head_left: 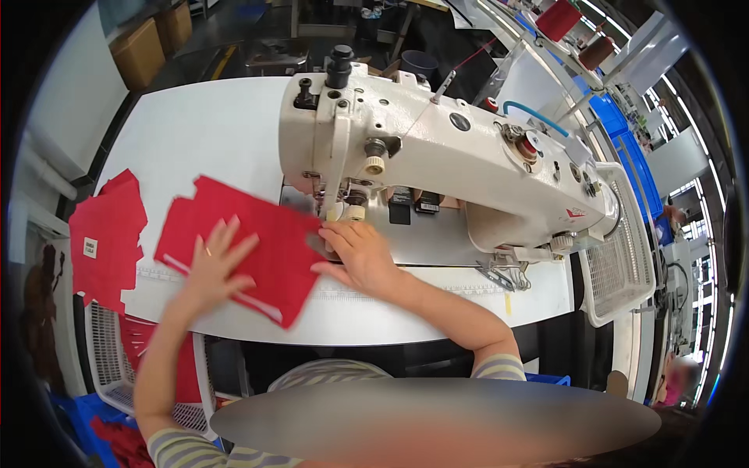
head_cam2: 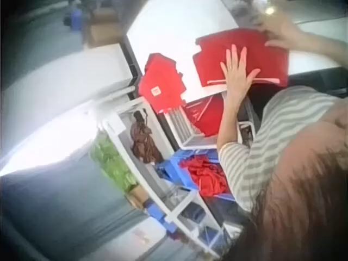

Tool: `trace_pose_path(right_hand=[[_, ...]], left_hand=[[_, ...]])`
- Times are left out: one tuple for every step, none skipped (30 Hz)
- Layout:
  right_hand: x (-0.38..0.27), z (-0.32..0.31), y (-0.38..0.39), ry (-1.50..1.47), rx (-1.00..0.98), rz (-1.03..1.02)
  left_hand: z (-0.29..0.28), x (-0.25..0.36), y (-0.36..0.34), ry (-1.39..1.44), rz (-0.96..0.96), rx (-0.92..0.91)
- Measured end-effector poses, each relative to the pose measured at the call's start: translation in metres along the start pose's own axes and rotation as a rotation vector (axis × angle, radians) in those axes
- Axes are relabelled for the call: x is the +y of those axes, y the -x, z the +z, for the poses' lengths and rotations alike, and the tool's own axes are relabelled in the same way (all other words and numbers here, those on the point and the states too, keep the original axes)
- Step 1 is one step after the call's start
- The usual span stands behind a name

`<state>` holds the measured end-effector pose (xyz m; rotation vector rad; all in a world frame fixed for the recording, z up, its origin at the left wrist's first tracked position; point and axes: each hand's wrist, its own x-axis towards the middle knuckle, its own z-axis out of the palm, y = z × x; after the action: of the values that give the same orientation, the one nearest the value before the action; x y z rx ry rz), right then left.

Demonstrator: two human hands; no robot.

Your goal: Sewing small leather branding labels onto pink fabric components using an industrial sewing machine.

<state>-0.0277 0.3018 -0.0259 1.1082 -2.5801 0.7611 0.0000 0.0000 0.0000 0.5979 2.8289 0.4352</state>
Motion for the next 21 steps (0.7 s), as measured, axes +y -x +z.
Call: trace_pose_path(right_hand=[[-0.01,0.0,-0.001,0.011,0.091,-0.007],[-0.017,0.002,-0.002,0.02,0.176,-0.021],[-0.025,0.001,-0.004,0.012,0.175,-0.025],[-0.033,0.005,-0.003,-0.113,0.131,-0.034],[-0.039,0.008,-0.002,-0.236,0.087,-0.039],[-0.045,0.006,-0.005,-0.273,0.091,-0.05],[-0.051,0.006,-0.002,-0.279,0.088,-0.045],[-0.056,0.006,0.003,-0.663,0.063,0.286],[-0.061,0.003,0.007,-1.043,0.038,0.625],[-0.07,-0.015,0.005,-1.203,-0.037,0.742],[-0.069,-0.026,0.005,-1.211,-0.044,0.747],[-0.065,-0.038,0.007,-1.189,-0.303,0.874],[-0.066,-0.044,0.009,-1.156,-0.564,0.994],[-0.071,-0.045,0.01,-1.149,-0.521,1.018],[-0.067,-0.033,0.016,-1.157,-0.51,1.035],[-0.057,-0.012,0.022,-1.176,-0.35,0.901],[-0.051,0.0,0.023,-1.183,-0.193,0.766],[-0.047,0.0,0.02,-1.073,-0.16,0.708],[-0.051,0.002,0.017,-1.076,-0.161,0.715],[-0.058,0.003,0.012,-1.093,-0.073,0.723],[-0.061,0.003,0.01,-1.108,0.015,0.729]], left_hand=[[0.009,0.018,0.017,0.032,0.027,0.003],[0.019,0.033,0.031,0.03,0.018,0.008],[0.023,0.047,0.046,0.079,0.001,0.08],[0.027,0.054,0.055,0.126,-0.009,0.15],[0.026,0.057,0.058,0.123,-0.009,0.144],[0.026,0.06,0.061,0.172,-0.024,0.203],[0.026,0.063,0.063,0.22,-0.037,0.259],[0.026,0.063,0.062,0.225,-0.038,0.287],[0.024,0.065,0.062,0.226,-0.038,0.277],[0.024,0.064,0.062,0.234,-0.032,0.278],[0.023,0.061,0.063,0.243,-0.026,0.279],[0.022,0.059,0.061,0.247,-0.027,0.27],[0.022,0.057,0.059,0.254,-0.003,0.244],[0.023,0.055,0.057,0.26,0.02,0.218],[0.021,0.054,0.054,0.263,0.03,0.201],[0.018,0.053,0.051,0.267,0.061,0.185],[0.016,0.053,0.048,0.274,0.09,0.17],[0.016,0.052,0.047,0.278,0.09,0.162],[0.016,0.053,0.045,0.279,0.085,0.164],[0.016,0.053,0.045,0.28,0.079,0.167],[0.016,0.055,0.045,0.282,0.08,0.164]])
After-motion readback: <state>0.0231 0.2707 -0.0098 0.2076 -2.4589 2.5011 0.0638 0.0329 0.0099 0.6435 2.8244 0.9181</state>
